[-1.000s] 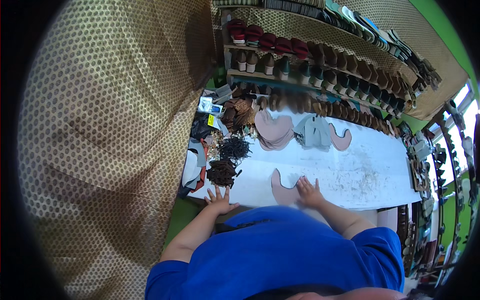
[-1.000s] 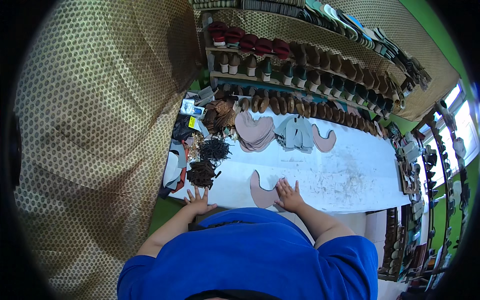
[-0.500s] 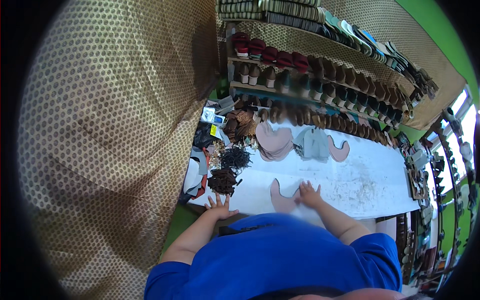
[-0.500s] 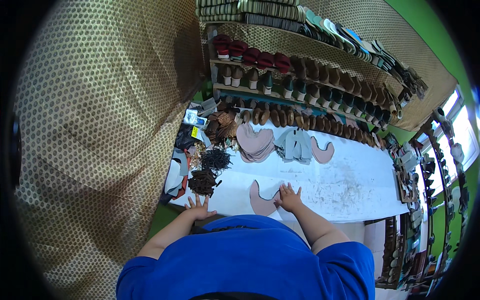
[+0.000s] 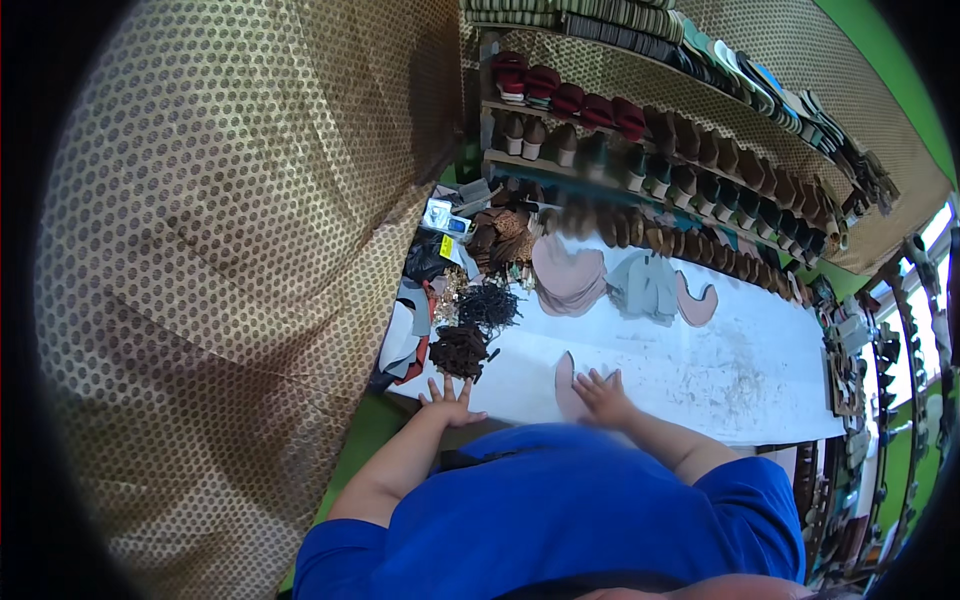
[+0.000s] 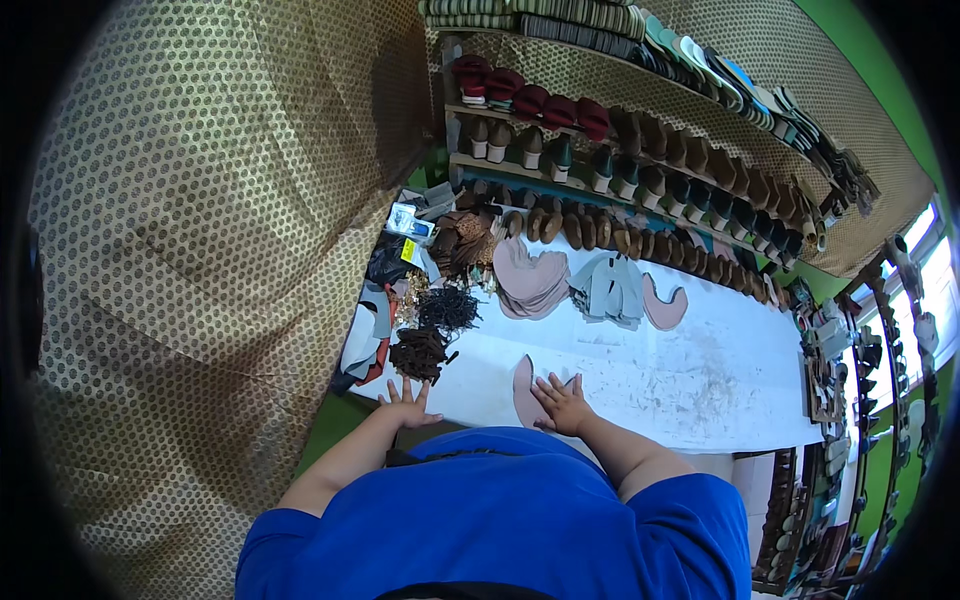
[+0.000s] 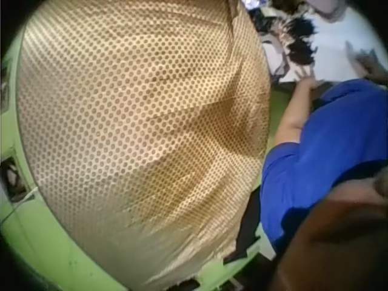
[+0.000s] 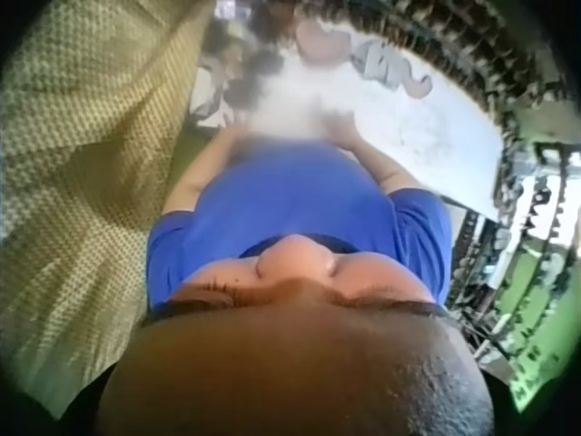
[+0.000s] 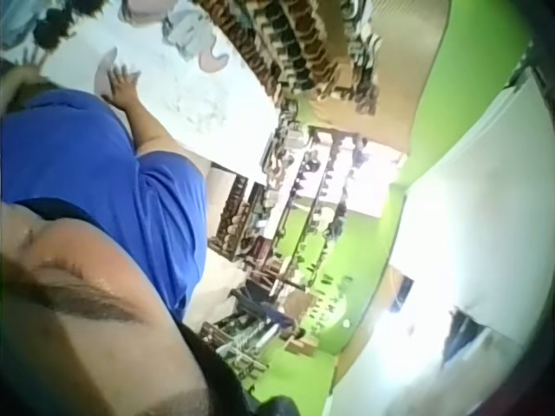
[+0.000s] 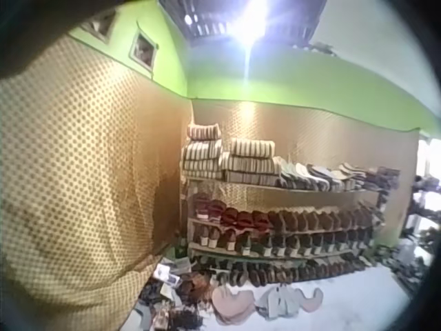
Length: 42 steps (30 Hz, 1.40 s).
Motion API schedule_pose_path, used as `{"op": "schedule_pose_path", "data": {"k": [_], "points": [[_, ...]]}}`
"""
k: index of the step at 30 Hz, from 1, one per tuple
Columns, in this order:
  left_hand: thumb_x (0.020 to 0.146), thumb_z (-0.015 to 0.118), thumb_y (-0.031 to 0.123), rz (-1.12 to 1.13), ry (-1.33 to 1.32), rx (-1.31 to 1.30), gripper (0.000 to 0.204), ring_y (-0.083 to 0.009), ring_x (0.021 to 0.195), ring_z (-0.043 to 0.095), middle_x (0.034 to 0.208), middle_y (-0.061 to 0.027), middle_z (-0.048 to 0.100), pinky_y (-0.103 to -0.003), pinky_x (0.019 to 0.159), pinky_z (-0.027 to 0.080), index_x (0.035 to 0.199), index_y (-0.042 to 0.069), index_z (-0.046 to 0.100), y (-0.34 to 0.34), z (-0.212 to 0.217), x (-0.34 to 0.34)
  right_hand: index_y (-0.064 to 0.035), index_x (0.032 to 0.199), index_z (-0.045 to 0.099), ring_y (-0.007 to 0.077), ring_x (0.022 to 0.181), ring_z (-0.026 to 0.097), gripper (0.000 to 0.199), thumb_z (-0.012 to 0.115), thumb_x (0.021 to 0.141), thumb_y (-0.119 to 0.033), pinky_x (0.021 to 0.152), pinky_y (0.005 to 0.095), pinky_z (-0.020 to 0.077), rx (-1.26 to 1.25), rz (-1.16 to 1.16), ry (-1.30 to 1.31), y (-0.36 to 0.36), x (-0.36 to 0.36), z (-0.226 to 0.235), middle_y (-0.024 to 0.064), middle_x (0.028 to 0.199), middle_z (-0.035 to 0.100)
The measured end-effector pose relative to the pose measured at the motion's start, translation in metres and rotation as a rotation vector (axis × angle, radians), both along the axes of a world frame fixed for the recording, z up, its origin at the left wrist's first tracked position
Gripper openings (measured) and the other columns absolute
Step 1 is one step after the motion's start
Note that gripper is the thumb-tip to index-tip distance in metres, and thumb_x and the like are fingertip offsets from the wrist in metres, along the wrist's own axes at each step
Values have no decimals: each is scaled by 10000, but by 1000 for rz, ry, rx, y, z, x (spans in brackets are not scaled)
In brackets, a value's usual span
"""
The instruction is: The person measures along the curved edges of shoe upper pieces using a flexible chain, smooths them down by hand, and arranges them on the work surface.
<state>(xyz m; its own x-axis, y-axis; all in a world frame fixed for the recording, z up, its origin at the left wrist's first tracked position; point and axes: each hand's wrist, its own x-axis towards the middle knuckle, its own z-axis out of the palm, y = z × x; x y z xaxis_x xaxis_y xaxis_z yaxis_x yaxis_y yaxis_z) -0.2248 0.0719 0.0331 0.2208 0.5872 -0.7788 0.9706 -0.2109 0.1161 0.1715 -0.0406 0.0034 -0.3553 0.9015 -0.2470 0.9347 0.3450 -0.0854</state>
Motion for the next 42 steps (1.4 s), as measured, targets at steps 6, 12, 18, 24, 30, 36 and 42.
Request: {"op": "schedule_pose_path", "data": {"k": [6,12,18,24,30,36,42], "points": [[824,474,872,12,1,5,1105,-518,1499,-246,1671,-177,-269,-752,1140,-39,1635,371,-84,-1,-1,0,-207,1632,237,300,1590,84,861,415,953,-704,1143,787,10,-81,-28,-33,12,-15,15,18,1714,183],[824,471,874,21,14,8,1109,-518,1497,-253,1668,-176,-278,-750,1139,-48,1632,372,-98,-1,-7,1,-215,1632,237,276,1589,105,855,414,953,-702,1142,792,20,8,-107,-68,32,-18,-3,-10,1710,198],[814,477,882,-16,17,-24,1136,-535,1489,-253,1662,-192,-281,-770,1129,-18,1633,354,-107,5,-1,3,-216,1634,230,277,1586,121,833,405,968,-685,1144,795,33,-33,-200,-18,62,-17,2,-28,1705,215],[793,494,893,-16,37,-29,1180,-541,1489,-244,1658,-199,-283,-777,1126,1,1632,337,-123,6,-3,5,-204,1630,241,298,1581,140,823,436,971,-656,1153,784,56,-92,-248,42,64,-21,24,17,1699,237],[789,508,889,-7,15,-23,1190,-533,1489,-253,1656,-198,-289,-772,1128,-9,1630,338,-128,1,3,3,-217,1610,303,292,1565,209,827,600,925,-572,1170,730,147,5,168,32,-9,5,-20,38,1666,313],[788,517,886,-3,28,-34,1198,-530,1489,-255,1657,-187,-294,-765,1132,-13,1627,340,-140,2,7,4,-232,1422,581,291,1460,418,529,662,928,-403,1188,537,306,79,298,87,-25,11,-36,6,1521,519],[795,499,891,-1,3,-2,1186,-521,1495,-251,1665,-177,-282,-757,1140,-7,1627,341,-141,2,-10,-3,-175,1120,729,282,1127,666,264,707,877,-273,971,432,518,196,177,308,-11,3,-11,36,1127,739]]}}
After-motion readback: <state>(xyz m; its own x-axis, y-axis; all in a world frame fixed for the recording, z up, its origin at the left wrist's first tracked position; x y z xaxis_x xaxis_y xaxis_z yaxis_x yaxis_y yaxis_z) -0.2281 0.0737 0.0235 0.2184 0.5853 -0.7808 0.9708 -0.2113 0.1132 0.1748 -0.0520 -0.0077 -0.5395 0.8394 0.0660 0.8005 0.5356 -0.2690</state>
